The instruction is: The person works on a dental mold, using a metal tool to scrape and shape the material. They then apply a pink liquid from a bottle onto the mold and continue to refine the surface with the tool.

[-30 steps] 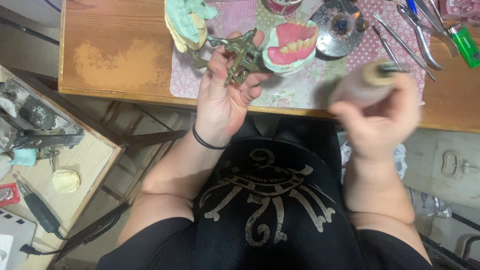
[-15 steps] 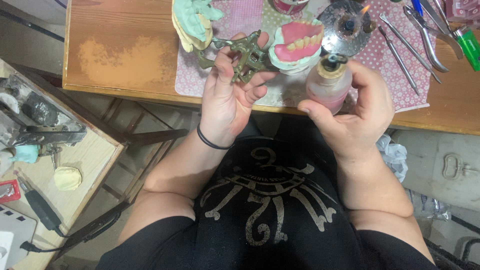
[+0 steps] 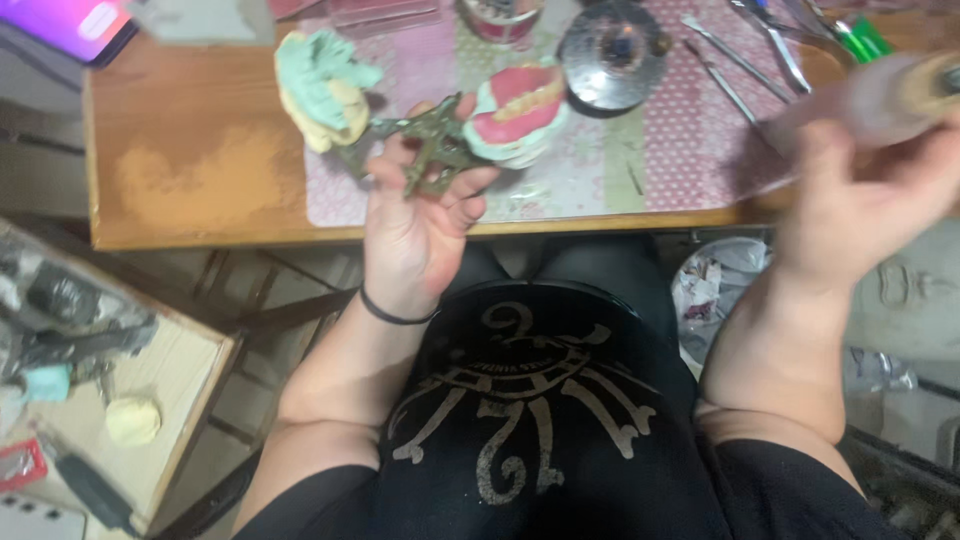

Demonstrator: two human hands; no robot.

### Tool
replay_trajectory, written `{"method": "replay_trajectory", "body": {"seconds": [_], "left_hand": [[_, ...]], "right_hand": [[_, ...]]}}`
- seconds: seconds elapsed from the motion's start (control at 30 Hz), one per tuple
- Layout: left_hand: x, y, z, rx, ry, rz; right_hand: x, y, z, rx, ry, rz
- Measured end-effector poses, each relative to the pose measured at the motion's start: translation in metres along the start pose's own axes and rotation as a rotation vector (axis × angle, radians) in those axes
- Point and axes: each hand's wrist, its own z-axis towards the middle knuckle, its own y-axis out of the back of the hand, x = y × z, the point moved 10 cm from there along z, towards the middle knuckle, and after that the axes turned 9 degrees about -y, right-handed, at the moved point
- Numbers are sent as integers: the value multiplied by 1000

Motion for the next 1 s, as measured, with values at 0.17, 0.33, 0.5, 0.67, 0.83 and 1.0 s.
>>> {"method": "replay_trajectory", "body": {"seconds": [0.17,0.33,0.5,0.67,0.83,1.0], "left_hand": [[12,20,2,-22,8,105],[17,19,3,5,-23,106],[17,20,0,43,-57,111],[19,27,-2,24,-81,78],[24,26,1,31,-79,34],[26,27,3,-4,-68,41]], "right_hand": [[-112,90,-1,-163,-120,-122],[-114,76,6,36,-138,104],[-51,75,-6,-278,48,-232],[-37,-31,-2,410,82,-707],[-38,-57,1,474,275,-1228],[-28,-53,18,529,131,-843]]}}
